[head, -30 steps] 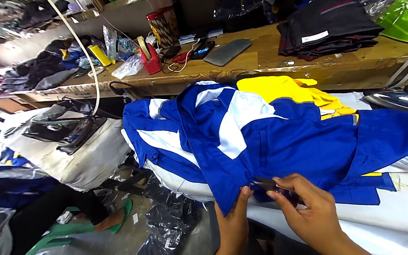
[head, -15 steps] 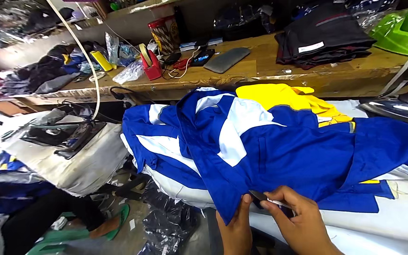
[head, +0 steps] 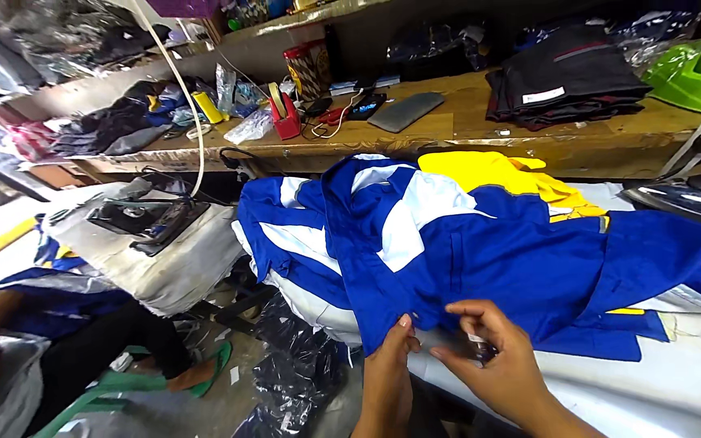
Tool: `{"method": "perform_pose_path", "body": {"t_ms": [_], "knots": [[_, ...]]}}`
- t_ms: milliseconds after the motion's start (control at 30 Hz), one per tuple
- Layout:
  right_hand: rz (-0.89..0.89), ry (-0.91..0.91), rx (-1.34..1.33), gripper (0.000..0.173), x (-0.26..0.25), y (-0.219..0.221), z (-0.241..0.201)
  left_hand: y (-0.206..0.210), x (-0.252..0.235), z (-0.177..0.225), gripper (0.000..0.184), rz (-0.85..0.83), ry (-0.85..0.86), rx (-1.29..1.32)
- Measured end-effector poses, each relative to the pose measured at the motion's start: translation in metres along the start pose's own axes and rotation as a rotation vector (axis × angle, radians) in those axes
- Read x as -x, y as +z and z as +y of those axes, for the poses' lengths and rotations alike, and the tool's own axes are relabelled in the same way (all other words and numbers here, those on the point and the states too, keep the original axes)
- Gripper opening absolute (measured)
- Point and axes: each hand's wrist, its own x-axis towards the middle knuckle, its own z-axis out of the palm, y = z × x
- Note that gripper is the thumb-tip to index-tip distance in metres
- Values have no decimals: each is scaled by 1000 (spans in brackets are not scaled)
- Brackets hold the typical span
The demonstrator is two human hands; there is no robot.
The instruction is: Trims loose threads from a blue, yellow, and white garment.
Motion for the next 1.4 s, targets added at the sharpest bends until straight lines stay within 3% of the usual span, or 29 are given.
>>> {"method": "perform_pose_path", "body": {"t_ms": [67, 133, 267, 367, 533, 667, 733, 833, 933, 1033, 1100, 1167, 1267, 1400], "knots": [[29, -77, 141, 20, -1, 3, 6, -3, 0, 8, 16, -6, -29, 11], [41, -139, 193, 9, -4, 3, 12, -8, 1, 15, 13, 14, -52, 69], [0, -142, 174, 8, -10, -1, 14, -10, -3, 9, 12, -58, -183, 303], [-11, -111, 226, 15, -12, -21, 24, 5, -22, 18, 21, -185, -116, 209], [101, -90, 536, 21, -16, -117, 60, 83, -84, 87, 26, -395, 58, -29], [187, -175, 683, 28, -30, -211, 23, 148, -140, 149, 31, -524, 101, 43], [15, -238, 714, 31, -30, -213, -26, 153, -173, 162, 33, -513, 116, 157], [-432, -216, 495, 24, -8, -141, -74, 125, -218, 145, 25, -282, 115, 92], [-885, -100, 437, 12, 28, -64, -49, 76, -237, 108, 22, -68, -74, -217], [-1107, 31, 471, 17, 41, -31, -20, 23, -217, 91, 47, -69, -142, -382], [-1034, 13, 448, 19, 31, -29, -12, -5, -186, 91, 65, -74, -100, -521], [-789, -27, 339, 26, 15, -27, -8, -19, -165, 91, 63, -85, -43, -637], [-498, -89, 290, 45, -17, -18, 1, -35, -143, 79, 34, -164, 84, -766], [-320, -75, 280, 38, -51, -7, 1, -46, -124, 50, 22, -130, 272, -829]]}}
